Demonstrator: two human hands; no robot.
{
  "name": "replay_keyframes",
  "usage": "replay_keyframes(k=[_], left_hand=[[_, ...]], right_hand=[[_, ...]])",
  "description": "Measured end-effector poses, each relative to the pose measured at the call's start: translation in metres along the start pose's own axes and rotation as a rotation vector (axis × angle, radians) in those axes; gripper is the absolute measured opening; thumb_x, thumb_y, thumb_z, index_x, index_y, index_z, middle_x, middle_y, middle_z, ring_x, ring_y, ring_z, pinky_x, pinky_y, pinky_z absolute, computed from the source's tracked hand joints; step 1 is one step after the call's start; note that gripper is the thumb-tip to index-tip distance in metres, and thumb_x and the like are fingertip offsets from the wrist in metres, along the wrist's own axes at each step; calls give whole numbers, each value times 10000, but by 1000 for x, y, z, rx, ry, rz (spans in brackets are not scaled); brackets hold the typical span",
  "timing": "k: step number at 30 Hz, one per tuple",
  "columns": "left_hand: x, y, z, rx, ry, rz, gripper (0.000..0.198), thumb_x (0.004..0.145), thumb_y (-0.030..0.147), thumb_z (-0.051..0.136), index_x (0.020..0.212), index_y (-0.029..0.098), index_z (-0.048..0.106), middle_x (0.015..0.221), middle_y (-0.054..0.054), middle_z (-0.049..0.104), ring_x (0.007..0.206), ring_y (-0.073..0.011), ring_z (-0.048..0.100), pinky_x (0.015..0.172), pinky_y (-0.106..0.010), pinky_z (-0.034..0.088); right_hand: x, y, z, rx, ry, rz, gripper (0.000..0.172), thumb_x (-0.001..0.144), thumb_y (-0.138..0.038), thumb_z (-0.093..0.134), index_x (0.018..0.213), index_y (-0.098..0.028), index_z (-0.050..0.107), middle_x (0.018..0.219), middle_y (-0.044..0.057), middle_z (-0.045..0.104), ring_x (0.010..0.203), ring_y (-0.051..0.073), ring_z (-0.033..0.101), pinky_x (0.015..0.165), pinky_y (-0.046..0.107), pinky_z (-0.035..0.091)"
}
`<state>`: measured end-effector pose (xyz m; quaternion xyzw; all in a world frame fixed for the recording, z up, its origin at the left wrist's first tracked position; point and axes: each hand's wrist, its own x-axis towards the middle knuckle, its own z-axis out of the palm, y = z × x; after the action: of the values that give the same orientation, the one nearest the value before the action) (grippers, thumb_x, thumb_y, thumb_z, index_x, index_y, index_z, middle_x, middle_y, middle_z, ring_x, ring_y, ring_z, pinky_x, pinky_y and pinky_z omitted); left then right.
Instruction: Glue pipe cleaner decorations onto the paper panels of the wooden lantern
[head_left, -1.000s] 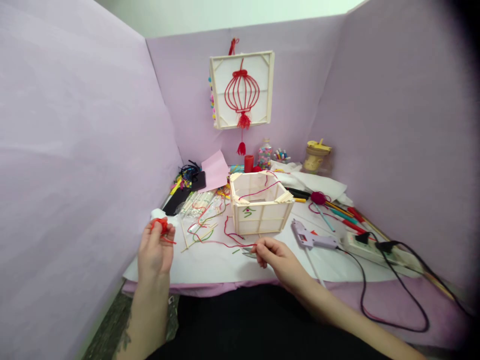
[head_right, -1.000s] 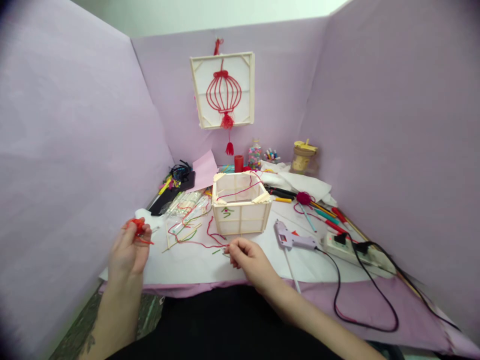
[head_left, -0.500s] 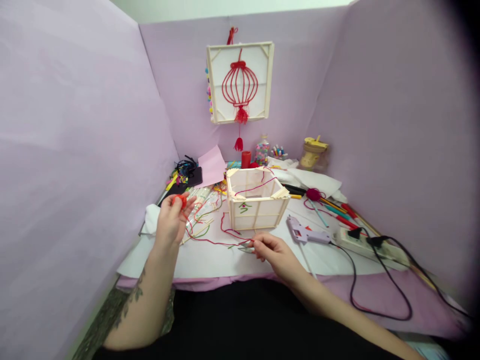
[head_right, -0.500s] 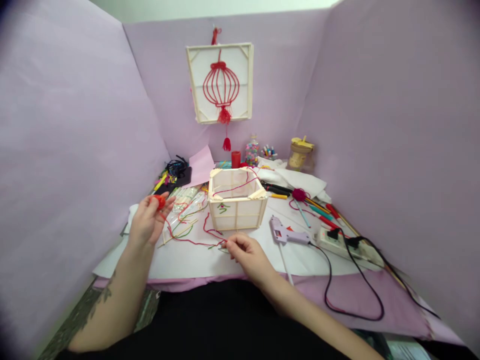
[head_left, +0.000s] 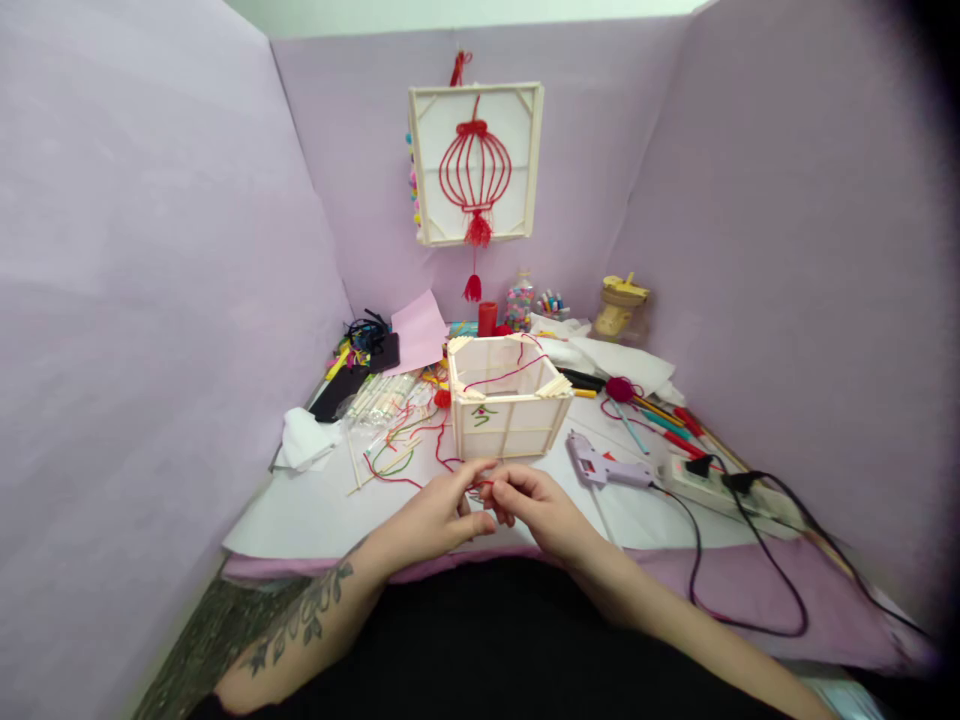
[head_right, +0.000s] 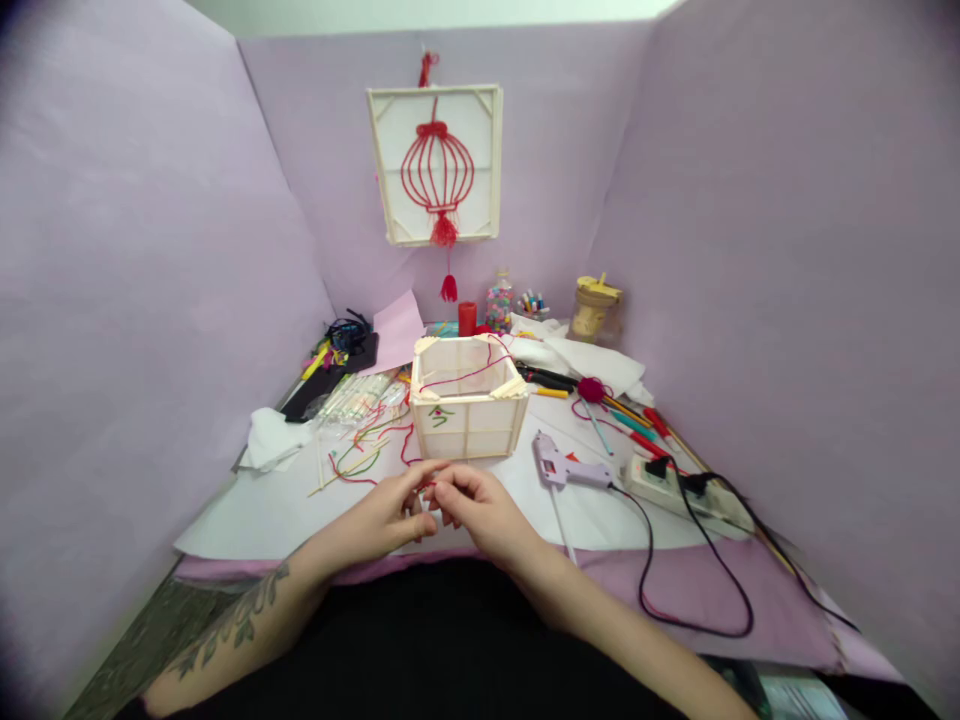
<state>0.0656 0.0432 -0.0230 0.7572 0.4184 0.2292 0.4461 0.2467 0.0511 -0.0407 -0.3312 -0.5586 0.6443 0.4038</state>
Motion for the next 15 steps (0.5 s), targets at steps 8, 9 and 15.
replay_keyframes(k=[8,9,15], left_hand=[[-8,-11,-38,200,238,10,273,900,362,453,793,190,637,660,-2,607,614,-129,539,592,-240,415],[-11,-8,-44,196,269,16,271,887,365,473,775,189,646,659,-8,616,611,-130,542,584,-239,419],[-12,5,-49,-149,362,-81,313,823,454,577,699,172,631,608,-21,634,502,-107,519,482,-218,413]], right_hand=[[0,-14,-26,168,177,-62,428,739,-572,682,656,-186,518,606,-8,517,527,101,423,515,247,351],[-1,-17,-32,185,202,-83,412,738,-558,684,658,-191,516,628,0,526,537,107,429,517,254,360],[-9,-41,-67,283,368,-200,270,769,-441,664,700,-214,536,827,32,588,592,115,459,517,265,385]])
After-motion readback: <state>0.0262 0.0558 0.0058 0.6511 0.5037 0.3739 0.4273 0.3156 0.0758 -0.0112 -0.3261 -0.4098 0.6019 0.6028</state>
